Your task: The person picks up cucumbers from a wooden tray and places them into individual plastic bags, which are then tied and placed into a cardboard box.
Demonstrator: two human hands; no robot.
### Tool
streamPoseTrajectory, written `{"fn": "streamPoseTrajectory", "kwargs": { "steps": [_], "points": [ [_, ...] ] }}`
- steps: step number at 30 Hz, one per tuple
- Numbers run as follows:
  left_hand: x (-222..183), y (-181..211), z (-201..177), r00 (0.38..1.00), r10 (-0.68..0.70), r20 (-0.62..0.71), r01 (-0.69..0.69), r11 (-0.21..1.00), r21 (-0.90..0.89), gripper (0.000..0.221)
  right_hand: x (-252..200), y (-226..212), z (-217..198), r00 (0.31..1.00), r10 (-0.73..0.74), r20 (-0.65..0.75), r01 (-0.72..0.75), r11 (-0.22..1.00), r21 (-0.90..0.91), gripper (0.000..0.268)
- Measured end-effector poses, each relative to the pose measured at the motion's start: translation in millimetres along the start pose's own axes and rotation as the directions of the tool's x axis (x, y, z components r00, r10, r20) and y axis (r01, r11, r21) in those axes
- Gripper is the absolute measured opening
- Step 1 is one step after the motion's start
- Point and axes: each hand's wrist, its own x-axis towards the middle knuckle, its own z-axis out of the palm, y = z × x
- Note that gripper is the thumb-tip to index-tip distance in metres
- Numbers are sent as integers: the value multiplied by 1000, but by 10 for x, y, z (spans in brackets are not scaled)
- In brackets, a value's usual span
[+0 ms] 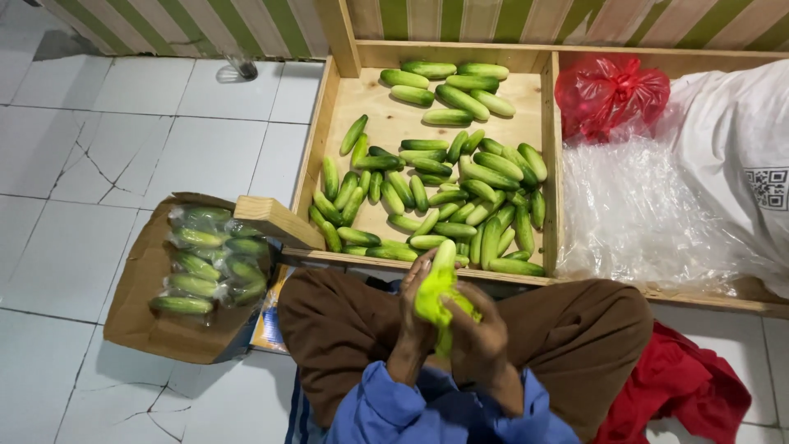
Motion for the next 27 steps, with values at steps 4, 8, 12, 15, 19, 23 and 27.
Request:
{"fn": "streamPoseTrajectory", "kwargs": {
  "steps": [4,8,12,15,19,23,27],
  "points": [
    [82,-164,-45,1000,10,1,-10,999,50,40,352,426,73,976,1,-219,2,1000,13,28],
    [154,-79,-77,995,71,-68,-64,992,107,40,292,39,3,995,-22,-95,19,999,-36,23],
    [201,70,-118,995,58,-77,-34,959,283,37,1,-49,45,992,-93,81,89,995,54,18],
    [43,119,96,998,40,-42,-31,981,194,36,-32,134,198,996,47,-72,-43,997,59,16],
    [-212,165,373,999,4,-34,-1,996,90,43,391,350,90,992,-71,-100,52,982,-179,23],
    [-278,136,467,998,49,-33,-41,978,204,40,556,314,111,907,400,-132,-363,902,234,35],
    [-281,-14,432,983,131,-131,-100,971,217,40,301,510,389,495,869,-4,-561,323,762,4]
  ]
}}
